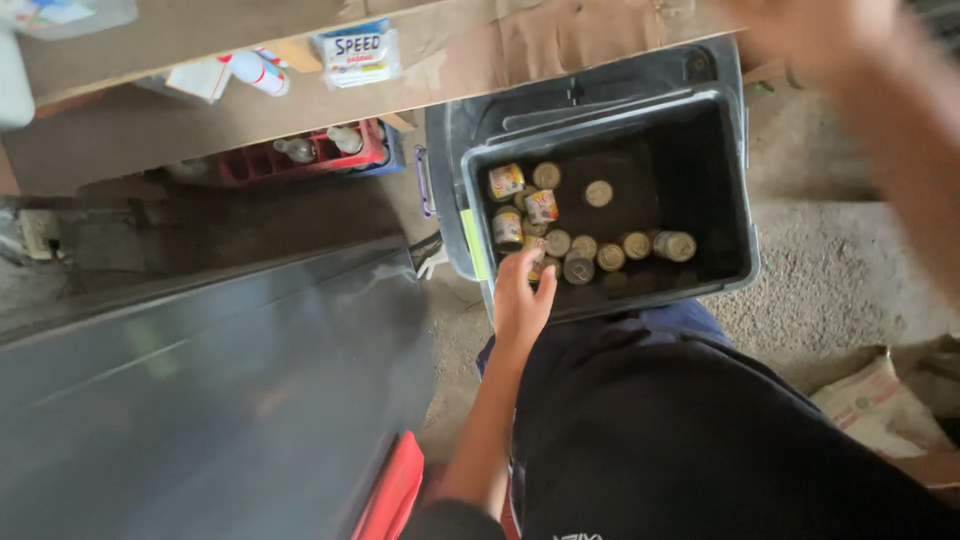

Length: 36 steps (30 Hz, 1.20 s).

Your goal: Stocking and organizing canned goods from a bin onto a wooden shelf.

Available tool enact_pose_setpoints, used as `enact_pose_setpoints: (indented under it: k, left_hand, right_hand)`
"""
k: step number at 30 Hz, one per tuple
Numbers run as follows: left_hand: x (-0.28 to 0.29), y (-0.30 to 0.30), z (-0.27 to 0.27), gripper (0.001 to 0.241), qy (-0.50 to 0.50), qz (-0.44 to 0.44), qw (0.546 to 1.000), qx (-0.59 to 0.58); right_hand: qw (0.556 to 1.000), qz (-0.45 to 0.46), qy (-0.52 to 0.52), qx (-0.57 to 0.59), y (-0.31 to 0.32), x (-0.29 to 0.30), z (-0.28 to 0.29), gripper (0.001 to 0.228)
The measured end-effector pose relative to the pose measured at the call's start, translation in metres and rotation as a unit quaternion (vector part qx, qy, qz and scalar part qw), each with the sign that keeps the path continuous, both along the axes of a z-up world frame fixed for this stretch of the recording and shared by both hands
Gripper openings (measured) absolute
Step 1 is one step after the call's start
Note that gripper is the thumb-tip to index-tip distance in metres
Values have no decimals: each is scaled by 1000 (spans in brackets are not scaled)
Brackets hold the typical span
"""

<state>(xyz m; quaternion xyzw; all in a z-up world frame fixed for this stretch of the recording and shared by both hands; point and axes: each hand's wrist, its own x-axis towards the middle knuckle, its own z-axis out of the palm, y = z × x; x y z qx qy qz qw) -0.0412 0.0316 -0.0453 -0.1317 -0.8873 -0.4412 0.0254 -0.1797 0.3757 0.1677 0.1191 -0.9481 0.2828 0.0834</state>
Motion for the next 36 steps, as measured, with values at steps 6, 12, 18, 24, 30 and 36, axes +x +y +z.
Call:
enact_pose_setpoints:
  k: [6,12,18,24,30,36]
  left_hand:
    - [-65,54,-50,59,-111,-60,972,-199]
    - [-107,81,-168,44,-183,9,925,-334]
    - [-109,99,-161,59,-280,5,894,-349]
    - [-86,104,-172,54,-159,19,958,-237]
    - [-67,144,-169,63,-91,-117,969,-198]
    - [-59,161,-232,61,-139,-130,924,-332]
  right_hand:
    - [978,-150,-81,-119,-20,153,-107,17]
    - [889,-326,-289,-144,-65,297,-177,18]
    - [824,-383,-323,-266,-68,325,-195,25]
    - [790,-417,-337,-297,-71,328,-209,29]
    - [776,-430,-335,-317,-80,346,-223,27]
    - [752,-464,-345,-318,-79,359,-216,20]
